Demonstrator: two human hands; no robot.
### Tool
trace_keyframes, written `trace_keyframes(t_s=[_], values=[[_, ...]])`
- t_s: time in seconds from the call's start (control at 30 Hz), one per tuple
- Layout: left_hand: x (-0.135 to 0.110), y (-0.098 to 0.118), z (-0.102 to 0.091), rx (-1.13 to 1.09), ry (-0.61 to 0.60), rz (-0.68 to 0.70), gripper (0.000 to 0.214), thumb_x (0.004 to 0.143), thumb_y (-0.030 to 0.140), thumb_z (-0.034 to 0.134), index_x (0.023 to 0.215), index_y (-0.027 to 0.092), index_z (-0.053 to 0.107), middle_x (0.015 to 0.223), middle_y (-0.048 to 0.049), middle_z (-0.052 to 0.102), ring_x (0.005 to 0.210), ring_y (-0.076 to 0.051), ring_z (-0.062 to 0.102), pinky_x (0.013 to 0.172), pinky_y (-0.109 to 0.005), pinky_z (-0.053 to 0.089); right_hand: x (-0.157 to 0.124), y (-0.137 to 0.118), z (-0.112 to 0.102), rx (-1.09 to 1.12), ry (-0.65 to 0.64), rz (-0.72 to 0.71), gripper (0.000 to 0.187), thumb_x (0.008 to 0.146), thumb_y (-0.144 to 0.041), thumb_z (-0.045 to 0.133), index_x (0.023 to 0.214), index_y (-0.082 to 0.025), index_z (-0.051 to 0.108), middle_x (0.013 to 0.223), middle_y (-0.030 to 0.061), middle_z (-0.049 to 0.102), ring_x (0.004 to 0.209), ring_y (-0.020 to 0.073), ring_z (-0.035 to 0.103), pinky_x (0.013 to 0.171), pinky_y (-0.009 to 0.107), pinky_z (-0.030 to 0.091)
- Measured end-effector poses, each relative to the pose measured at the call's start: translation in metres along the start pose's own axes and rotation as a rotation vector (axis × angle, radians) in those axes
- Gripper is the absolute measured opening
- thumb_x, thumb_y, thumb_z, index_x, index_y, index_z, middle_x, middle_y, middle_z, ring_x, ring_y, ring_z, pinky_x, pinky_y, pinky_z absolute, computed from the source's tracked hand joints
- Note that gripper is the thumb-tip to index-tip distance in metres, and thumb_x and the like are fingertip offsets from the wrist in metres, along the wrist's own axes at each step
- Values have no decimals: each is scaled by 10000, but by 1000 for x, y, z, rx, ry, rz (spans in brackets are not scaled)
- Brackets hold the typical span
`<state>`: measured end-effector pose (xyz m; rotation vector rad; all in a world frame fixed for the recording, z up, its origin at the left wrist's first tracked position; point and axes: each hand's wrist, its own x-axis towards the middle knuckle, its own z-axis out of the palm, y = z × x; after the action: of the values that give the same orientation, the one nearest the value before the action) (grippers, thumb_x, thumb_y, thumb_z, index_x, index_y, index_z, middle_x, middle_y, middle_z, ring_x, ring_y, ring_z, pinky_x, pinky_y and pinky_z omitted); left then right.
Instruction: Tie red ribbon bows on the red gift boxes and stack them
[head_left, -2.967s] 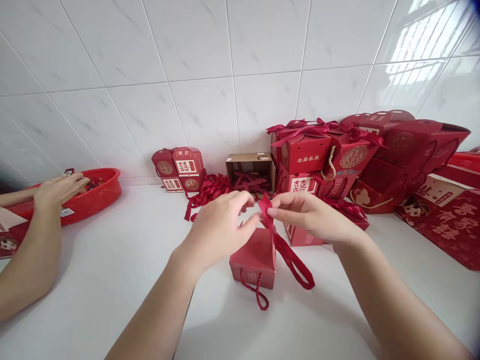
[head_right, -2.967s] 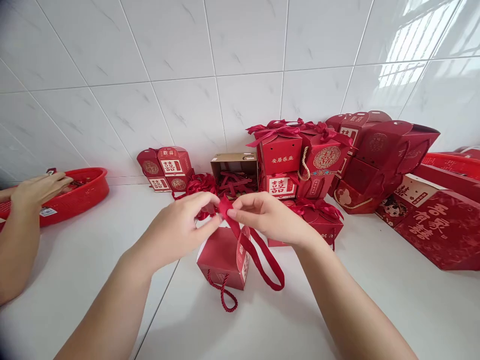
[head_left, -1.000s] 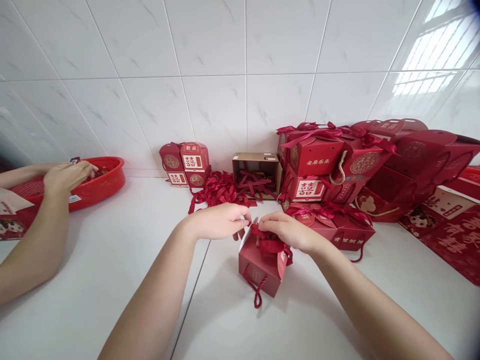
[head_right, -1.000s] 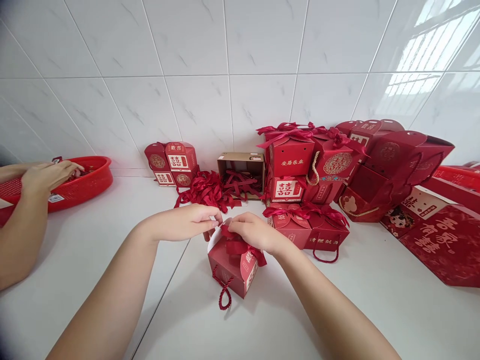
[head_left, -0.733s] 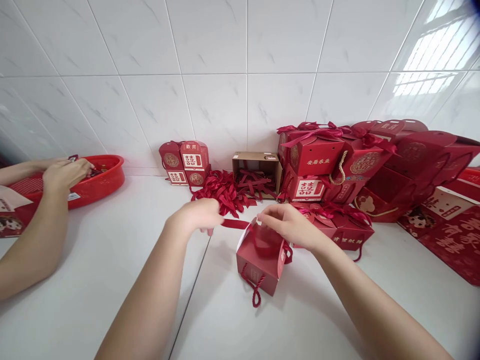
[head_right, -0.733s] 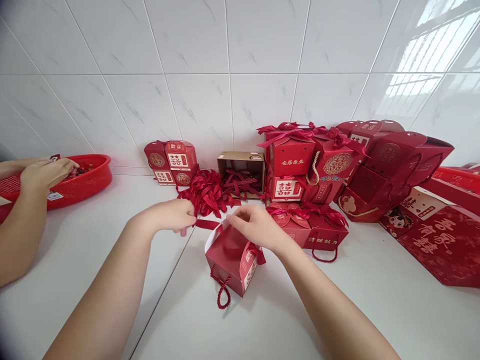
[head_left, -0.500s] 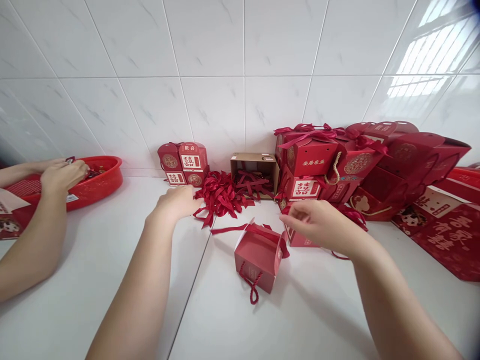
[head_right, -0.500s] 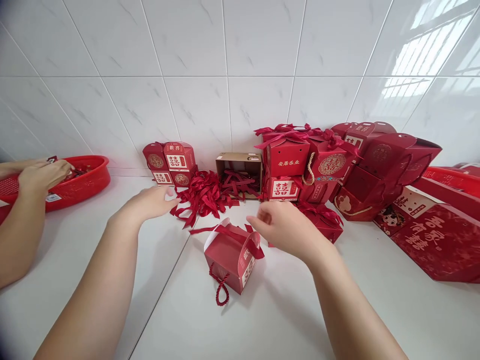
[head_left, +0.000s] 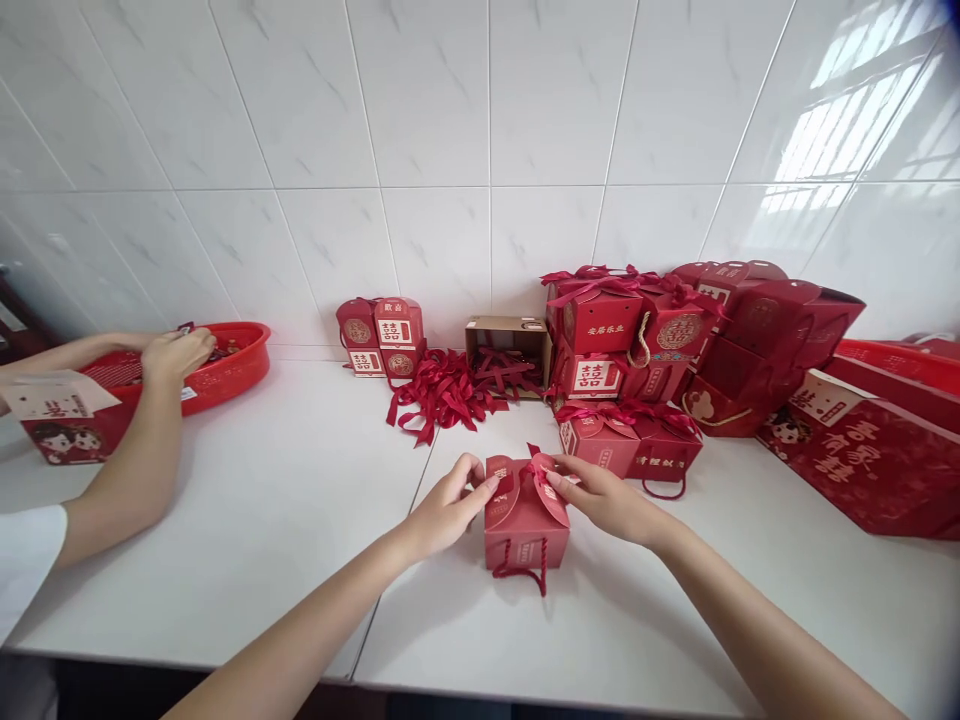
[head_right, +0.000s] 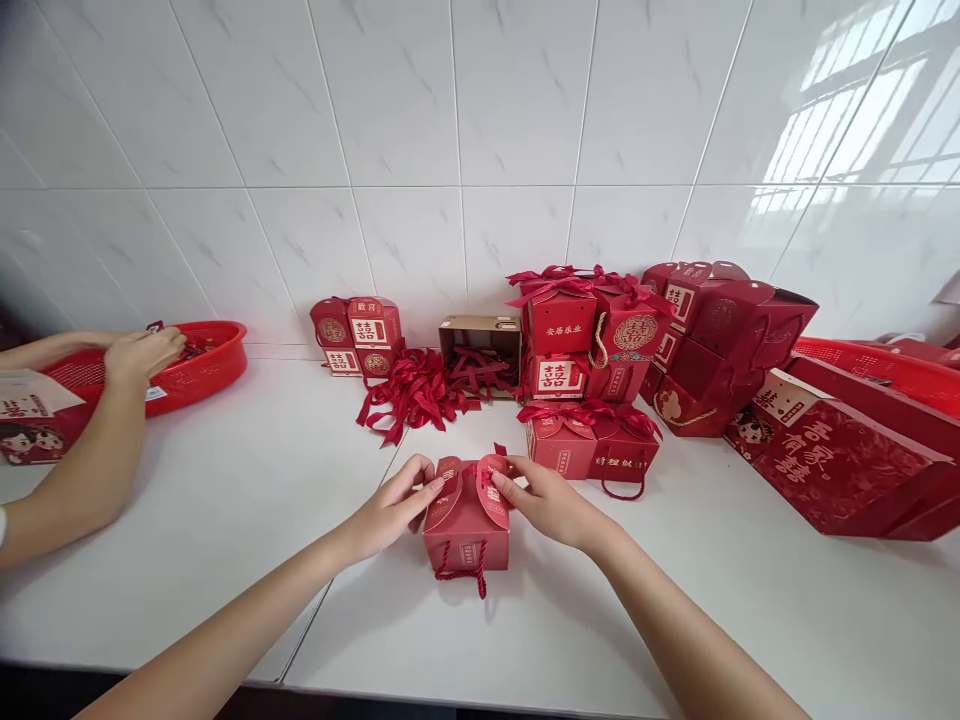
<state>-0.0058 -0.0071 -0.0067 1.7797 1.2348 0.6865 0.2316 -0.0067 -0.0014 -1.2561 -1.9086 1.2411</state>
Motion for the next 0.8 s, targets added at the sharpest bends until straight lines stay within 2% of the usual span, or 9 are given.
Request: trace_keyframes(t_s=[0.1,0.17,0.2,0.27,0.37,0.47,0.57,0.67,0.8], values=[[-14,-6,-2,63,51,-29,376,861,570,392,744,215,427,700,32,436,647,-137,425,605,-262,377,-2,6,0,-39,103,72,533,823,-653,482,1063,-184,564,874,47,608,715,171,574,601,287,442],[-18,-11,-8,95,75,-49,405,824,579,438,663,208,430,640,34,403,624,-144,412,591,-271,355,-3,10,-4,-100,135,83,503,786,-687,500,799,-186,538,642,-24,464,564,123,446,495,250,333],[-20,-14,-13,102,86,-63,417,803,586,464,635,207,424,616,37,383,607,-144,403,576,-271,342,-3,12,-8,-120,136,83,516,777,-704,490,693,-195,474,587,-47,376,520,107,370,470,245,278],[-21,-20,-22,115,111,-85,436,773,606,492,613,206,423,595,40,365,584,-142,391,554,-267,322,-5,16,-13,-145,152,78,553,785,-728,438,607,-212,347,561,-62,272,489,92,262,457,250,215],[-21,-26,-33,120,120,-96,453,758,628,500,624,198,457,606,36,398,591,-143,411,555,-261,323,-8,22,-17,-198,246,30,552,813,-716,389,592,-220,287,565,-53,267,509,105,257,484,266,220],[-19,-31,-36,116,117,-87,429,752,617,525,693,193,493,648,30,462,621,-148,450,575,-255,340,-9,29,-13,-259,303,-20,511,812,-667,458,595,-219,341,568,-37,342,548,130,308,528,281,247],[-16,-37,-32,123,123,-93,411,738,599,562,828,202,506,626,50,460,591,-146,455,558,-249,335,-10,37,-5,-308,351,-59,417,835,-611,477,683,-228,412,578,-32,405,558,153,355,547,288,269],[-12,-41,-24,144,126,-86,417,735,582,580,919,218,493,609,64,452,580,-149,462,555,-249,344,-8,46,9,-321,346,-93,352,889,-568,407,766,-239,426,569,-39,441,532,165,403,537,288,298],[-6,-44,-16,175,137,-69,404,754,575,569,913,220,459,628,62,480,581,-147,478,556,-254,380,-3,57,23,-308,387,-129,338,912,-547,377,755,-247,374,567,-46,446,518,162,420,523,283,340]])
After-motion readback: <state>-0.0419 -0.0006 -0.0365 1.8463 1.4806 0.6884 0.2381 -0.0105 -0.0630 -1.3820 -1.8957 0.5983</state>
